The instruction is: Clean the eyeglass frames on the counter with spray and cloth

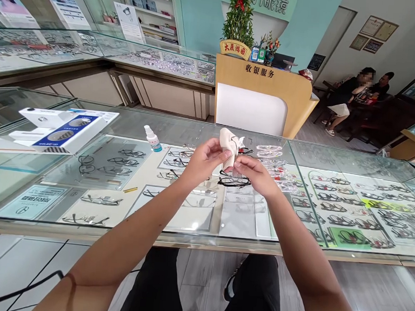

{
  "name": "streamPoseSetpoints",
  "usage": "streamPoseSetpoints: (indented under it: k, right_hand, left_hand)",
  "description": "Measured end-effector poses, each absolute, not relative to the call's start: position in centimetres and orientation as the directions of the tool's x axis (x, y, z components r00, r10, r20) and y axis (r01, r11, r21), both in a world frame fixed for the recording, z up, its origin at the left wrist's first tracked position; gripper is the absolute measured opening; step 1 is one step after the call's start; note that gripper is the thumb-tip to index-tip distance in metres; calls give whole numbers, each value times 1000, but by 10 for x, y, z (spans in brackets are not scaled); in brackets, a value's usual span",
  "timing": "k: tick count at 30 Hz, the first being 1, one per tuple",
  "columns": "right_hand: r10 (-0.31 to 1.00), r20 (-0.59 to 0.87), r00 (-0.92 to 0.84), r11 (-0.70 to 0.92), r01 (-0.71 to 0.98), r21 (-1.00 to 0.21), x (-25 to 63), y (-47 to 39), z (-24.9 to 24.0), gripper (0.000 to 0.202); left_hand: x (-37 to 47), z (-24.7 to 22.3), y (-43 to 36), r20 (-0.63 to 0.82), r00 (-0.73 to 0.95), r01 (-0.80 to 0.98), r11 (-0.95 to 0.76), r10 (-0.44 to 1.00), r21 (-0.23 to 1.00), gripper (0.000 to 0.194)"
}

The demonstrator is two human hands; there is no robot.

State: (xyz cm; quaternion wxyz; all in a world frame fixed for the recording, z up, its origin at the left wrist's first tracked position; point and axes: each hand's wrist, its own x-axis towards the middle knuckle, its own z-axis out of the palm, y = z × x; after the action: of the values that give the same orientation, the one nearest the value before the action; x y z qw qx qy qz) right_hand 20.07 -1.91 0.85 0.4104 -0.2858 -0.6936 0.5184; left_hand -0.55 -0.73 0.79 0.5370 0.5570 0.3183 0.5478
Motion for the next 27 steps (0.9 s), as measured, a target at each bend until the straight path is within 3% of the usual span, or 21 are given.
streamPoseSetpoints:
  k: [6,10,20,27]
  right_hand:
    - [822,240,-515,211,-116,-971,200,-15,-1,42]
    - [826,217,-520,169,-139,-976,199,-13,-5,43]
    - [837,259,-482,237,-108,-965,203,-16,3,42]
    - [840,262,-475,245,-99,-964,205,-14,0,42]
  left_hand:
    - [-2,8,-7,236,384,-454,-40,893,890,45]
    - [0,10,-9,232,421,-485,2,877,875,43]
    - [-1,3,-4,202,265,-485,-51,943,873,53]
    - [-2,3,-3,156,308,-494,17,938,869,49]
